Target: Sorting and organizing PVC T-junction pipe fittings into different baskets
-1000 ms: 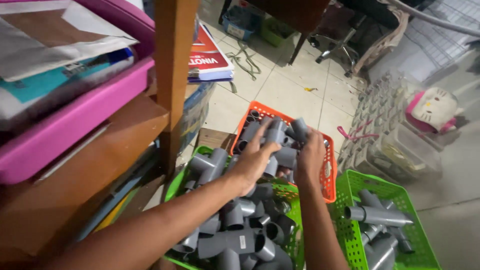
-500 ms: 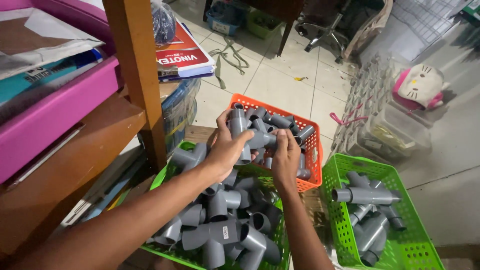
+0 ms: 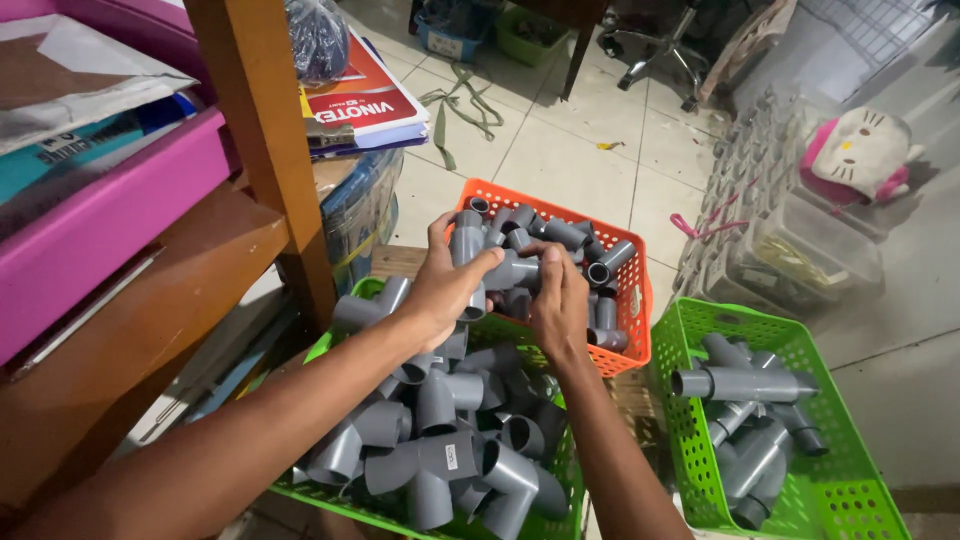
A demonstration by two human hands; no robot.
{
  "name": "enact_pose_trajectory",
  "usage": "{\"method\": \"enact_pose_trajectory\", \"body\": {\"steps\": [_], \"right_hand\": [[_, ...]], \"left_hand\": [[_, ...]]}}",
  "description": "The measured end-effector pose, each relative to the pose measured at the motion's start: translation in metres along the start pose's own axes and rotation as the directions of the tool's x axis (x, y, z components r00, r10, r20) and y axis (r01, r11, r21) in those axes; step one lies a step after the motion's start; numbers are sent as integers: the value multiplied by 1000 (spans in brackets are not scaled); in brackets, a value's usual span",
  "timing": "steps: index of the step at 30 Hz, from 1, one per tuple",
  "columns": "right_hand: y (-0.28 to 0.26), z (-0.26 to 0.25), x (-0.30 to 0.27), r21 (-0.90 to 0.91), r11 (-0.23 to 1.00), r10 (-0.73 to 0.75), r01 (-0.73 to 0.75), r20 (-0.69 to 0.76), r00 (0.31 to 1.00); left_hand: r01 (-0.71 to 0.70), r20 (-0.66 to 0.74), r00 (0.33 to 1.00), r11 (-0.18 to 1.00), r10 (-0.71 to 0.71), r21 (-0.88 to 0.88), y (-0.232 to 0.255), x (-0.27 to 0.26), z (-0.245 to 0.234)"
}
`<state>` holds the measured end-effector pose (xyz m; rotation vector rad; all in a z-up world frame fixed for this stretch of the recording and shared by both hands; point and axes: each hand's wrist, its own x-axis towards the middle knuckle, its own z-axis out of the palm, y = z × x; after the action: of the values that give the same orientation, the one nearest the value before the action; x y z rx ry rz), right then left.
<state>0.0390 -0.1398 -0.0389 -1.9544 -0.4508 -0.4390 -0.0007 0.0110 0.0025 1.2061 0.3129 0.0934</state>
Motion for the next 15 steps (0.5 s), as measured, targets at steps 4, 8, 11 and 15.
{"method": "enact_pose_trajectory", "body": {"steps": [4,8,11,15], "right_hand": [[-13,2,-1,-80,996,-21,30,111,994],[-8,2,4,-62,996,-56,67,163,985],[-16,1,4,-43,997,-49,58,187,981],[-35,-7,1,-6,1000,20,-19,212,977]], "left_hand": [[-32,-4,999,985,33,172,3,-2,-1],[9,11,1000,996,-10,93,10,-7,1],[23,-2,1000,997,-23,77,12,-10,0],[45,-20,999,997,-44,56,10,-7,4]]}}
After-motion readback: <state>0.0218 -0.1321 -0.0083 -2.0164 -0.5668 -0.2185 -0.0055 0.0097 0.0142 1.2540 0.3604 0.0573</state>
